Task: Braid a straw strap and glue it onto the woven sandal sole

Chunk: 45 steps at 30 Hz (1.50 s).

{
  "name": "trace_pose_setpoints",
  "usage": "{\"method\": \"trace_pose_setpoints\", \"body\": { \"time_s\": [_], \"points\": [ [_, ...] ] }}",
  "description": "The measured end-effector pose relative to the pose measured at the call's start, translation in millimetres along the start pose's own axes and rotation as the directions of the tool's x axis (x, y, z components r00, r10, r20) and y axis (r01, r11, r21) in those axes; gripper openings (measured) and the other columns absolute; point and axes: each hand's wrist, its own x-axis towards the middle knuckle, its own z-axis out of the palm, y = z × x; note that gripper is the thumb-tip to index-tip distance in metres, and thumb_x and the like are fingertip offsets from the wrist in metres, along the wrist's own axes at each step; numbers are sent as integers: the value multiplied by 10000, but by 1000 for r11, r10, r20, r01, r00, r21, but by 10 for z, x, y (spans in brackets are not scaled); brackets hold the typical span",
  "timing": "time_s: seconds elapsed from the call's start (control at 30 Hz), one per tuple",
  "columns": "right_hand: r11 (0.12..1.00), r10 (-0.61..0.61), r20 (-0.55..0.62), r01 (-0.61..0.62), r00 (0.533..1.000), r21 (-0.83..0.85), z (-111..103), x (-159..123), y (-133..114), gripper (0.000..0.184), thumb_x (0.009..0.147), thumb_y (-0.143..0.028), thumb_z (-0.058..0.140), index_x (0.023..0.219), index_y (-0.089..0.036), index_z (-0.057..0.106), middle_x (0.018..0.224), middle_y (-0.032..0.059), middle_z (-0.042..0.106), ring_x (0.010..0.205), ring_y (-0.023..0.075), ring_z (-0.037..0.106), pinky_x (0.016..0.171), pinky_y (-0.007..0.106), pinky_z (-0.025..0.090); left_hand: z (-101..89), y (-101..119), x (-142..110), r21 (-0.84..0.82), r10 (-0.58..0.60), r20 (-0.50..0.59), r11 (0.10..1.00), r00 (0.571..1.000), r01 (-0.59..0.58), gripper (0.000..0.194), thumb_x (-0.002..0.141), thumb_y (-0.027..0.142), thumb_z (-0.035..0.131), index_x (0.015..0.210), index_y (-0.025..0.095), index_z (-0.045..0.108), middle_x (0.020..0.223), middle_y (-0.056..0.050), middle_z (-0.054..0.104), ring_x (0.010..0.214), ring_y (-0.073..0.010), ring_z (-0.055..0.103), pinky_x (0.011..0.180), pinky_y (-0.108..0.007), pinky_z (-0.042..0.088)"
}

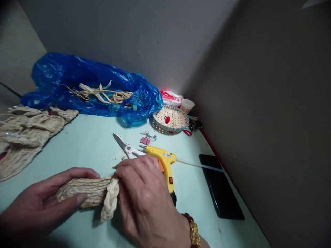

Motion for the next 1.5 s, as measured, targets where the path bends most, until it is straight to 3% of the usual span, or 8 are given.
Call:
{"method": "trace_pose_setpoints", "body": {
  "time_s": [0.13,0.43,0.6,0.77,1.07,1.27,1.37,1.5],
  "points": [
    [997,65,36,-67,997,46,27,-7,17,152,943,-92,466,1014,-136,593,939,68,663,874,183,579,816,339,452,-49,-30,23,215,63,32,974,998,-68,179,604,303,711,773,317,767,772,64,772,709,-191,688,647,-203,524],
    [980,182,207,-196,961,46,33,9,59,132,982,-139,453,930,-172,569,798,-2,588,710,131,505,668,262,381,-87,-4,44,125,-20,240,992,970,-11,203,686,391,701,873,317,729,822,33,744,763,-191,675,657,-195,522],
    [987,142,219,-154,965,40,114,-31,11,124,961,-116,465,971,-142,585,873,36,633,796,152,552,735,274,413,-33,46,94,344,-73,279,938,958,-29,331,715,419,728,1006,267,692,850,-20,721,856,-252,671,668,-258,513],
    [998,55,189,-55,981,-2,240,-85,15,189,969,-112,427,972,-93,614,858,74,646,811,192,563,768,333,429,-11,24,113,396,-75,384,914,920,-91,224,809,372,641,999,260,680,754,22,669,734,-192,611,666,-265,489],
    [986,26,106,-43,994,160,299,-47,114,185,956,-105,520,892,-149,688,892,42,730,808,173,598,802,327,414,26,2,54,297,-133,301,954,944,40,222,718,297,733,922,221,693,763,-1,664,768,-223,636,656,-285,490],
    [979,-15,57,3,998,204,260,-17,95,237,969,-108,505,1112,-177,680,1101,37,720,928,177,580,878,325,408,33,80,-6,207,-75,290,978,954,13,128,664,245,764,762,209,691,699,10,640,702,-187,588,663,-260,500],
    [963,81,-80,-58,993,263,168,1,75,224,968,-109,503,1119,-149,663,1069,49,716,957,163,594,891,298,418,14,71,9,75,-84,187,995,979,71,227,644,310,822,665,188,632,583,30,598,552,-127,512,498,-196,410],
    [892,307,-137,-235,942,387,90,16,80,220,991,-212,489,821,-191,626,758,-18,645,703,119,576,701,254,424,-40,42,83,-72,-61,101,995,993,69,297,669,375,823,678,184,595,573,44,588,514,-100,476,476,-180,377]
  ]
}}
